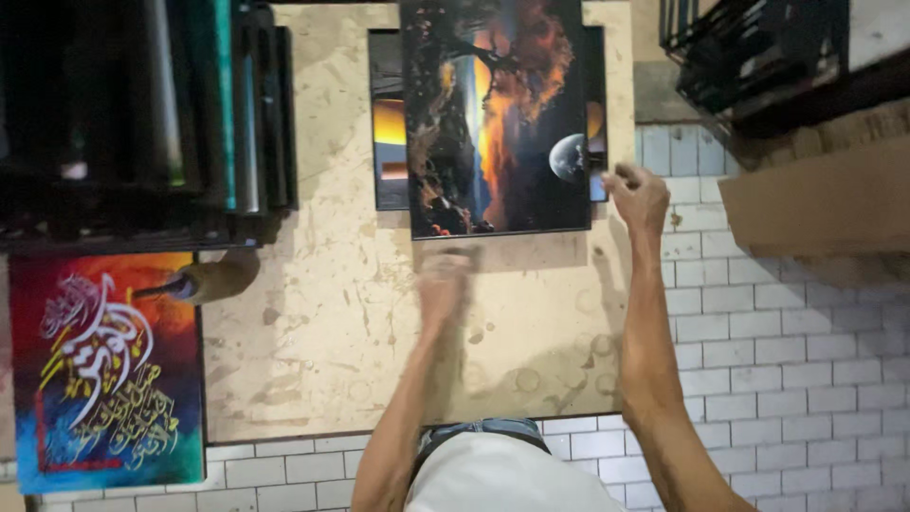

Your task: The person assembles picture frames by applying glue to the frame edges, placing printed artwork inside, and stacking the completed frames. The person handles multiple frames and prints, using a squeeze bottle to apply adhesive and aligning the artwork within each frame.

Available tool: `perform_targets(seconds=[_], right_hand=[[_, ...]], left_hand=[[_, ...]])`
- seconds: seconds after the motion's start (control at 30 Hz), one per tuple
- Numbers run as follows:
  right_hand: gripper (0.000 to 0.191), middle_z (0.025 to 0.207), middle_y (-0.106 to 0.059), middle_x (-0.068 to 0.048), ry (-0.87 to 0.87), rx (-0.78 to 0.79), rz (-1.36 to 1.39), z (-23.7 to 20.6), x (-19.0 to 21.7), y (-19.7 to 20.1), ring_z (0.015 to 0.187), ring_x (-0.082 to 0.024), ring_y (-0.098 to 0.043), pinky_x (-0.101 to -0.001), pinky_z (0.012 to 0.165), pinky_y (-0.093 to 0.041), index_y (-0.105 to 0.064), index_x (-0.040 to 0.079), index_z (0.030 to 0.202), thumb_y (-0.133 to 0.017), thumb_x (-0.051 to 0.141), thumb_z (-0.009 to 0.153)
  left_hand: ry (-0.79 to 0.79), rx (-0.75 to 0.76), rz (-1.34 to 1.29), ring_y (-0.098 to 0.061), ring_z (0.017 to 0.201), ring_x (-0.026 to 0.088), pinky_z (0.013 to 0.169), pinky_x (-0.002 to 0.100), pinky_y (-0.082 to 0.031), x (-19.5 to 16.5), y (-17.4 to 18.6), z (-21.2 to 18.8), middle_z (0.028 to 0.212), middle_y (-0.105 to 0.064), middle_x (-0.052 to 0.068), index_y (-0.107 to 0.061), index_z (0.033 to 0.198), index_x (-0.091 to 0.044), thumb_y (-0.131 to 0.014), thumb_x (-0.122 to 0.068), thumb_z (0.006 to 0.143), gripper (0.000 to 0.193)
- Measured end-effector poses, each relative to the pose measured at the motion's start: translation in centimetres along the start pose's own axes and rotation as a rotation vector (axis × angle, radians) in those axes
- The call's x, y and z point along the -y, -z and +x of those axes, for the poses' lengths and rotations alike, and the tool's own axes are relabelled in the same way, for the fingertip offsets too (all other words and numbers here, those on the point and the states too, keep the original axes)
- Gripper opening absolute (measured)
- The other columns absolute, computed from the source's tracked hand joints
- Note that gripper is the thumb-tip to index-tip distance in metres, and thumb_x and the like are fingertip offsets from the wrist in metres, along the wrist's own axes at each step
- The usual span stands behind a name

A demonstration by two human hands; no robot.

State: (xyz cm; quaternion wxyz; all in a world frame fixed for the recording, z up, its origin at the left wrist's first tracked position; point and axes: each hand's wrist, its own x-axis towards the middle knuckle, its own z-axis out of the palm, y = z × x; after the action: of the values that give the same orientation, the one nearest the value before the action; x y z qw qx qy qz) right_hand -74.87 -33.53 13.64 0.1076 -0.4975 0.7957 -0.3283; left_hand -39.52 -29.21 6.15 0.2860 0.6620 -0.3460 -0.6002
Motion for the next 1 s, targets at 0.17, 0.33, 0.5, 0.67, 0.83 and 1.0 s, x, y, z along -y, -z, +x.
perform_targets(seconds=[0.17, 0.33, 0.5, 0.67, 0.83, 1.0], right_hand=[[0.042, 0.097, -0.074, 0.000, -0.325, 0.070, 0.448, -2.7, -2.5, -1.4, 0.084, -0.008, -0.072, -0.0236, 0.062, -0.055, -0.068, 0.002, 0.127, -0.072, 0.026, 0.093], [0.043, 0.076, -0.061, -0.001, -0.348, 0.102, 0.455, -3.2, -0.6, -3.5, 0.061, -0.007, -0.052, -0.0248, 0.051, -0.041, -0.070, 0.005, 0.132, -0.073, 0.022, 0.092], [0.040, 0.082, -0.065, -0.001, -0.331, 0.078, 0.514, -4.0, 0.8, -3.2, 0.064, -0.007, -0.054, -0.0248, 0.053, -0.043, -0.070, 0.001, 0.129, -0.072, 0.020, 0.093], [0.048, 0.111, -0.068, -0.006, -0.236, 0.025, 0.514, -4.1, 0.5, -3.7, 0.089, -0.011, -0.071, -0.0240, 0.076, -0.058, -0.064, -0.002, 0.136, -0.072, 0.020, 0.093], [0.051, 0.120, -0.063, -0.010, -0.288, 0.043, 0.596, -3.9, 0.0, -4.5, 0.092, -0.014, -0.069, -0.0267, 0.078, -0.059, -0.062, -0.002, 0.137, -0.075, 0.022, 0.094], [0.051, 0.122, -0.064, -0.010, -0.272, 0.032, 0.624, -3.8, 0.0, -4.8, 0.092, -0.013, -0.070, -0.0253, 0.079, -0.059, -0.062, -0.002, 0.139, -0.073, 0.021, 0.094]], left_hand=[[-0.229, -0.214, -0.263, -0.066, 0.071, 0.010, 0.056, 0.025, -0.053, -4.5, 6.9, 5.5, 0.089, -0.069, 0.002, -0.052, 0.137, -0.003, -0.066, -0.015, 0.100, 0.041], [-0.236, -0.157, -0.089, -0.067, 0.059, 0.011, 0.049, 0.026, -0.054, -8.5, 7.2, 8.7, 0.078, -0.070, 0.006, -0.062, 0.135, -0.003, -0.061, -0.009, 0.096, 0.040], [-0.227, -0.218, -0.070, -0.062, 0.055, 0.013, 0.045, 0.028, -0.048, -8.7, 7.7, 9.0, 0.077, -0.070, 0.010, -0.066, 0.129, 0.000, -0.066, -0.001, 0.090, 0.039], [-0.261, -0.223, -0.142, -0.066, 0.060, 0.013, 0.047, 0.028, -0.053, -9.0, 7.6, 9.2, 0.086, -0.073, 0.009, -0.066, 0.125, 0.003, -0.066, 0.001, 0.087, 0.039], [-0.225, -0.268, -0.264, -0.068, 0.065, 0.014, 0.052, 0.028, -0.062, -9.5, 7.1, 9.3, 0.091, -0.071, 0.008, -0.066, 0.124, 0.003, -0.064, 0.002, 0.084, 0.040], [-0.246, -0.317, -0.178, -0.069, 0.065, 0.014, 0.054, 0.029, -0.060, -9.4, 7.1, 9.4, 0.087, -0.071, 0.012, -0.066, 0.126, 0.003, -0.063, 0.002, 0.086, 0.040]])
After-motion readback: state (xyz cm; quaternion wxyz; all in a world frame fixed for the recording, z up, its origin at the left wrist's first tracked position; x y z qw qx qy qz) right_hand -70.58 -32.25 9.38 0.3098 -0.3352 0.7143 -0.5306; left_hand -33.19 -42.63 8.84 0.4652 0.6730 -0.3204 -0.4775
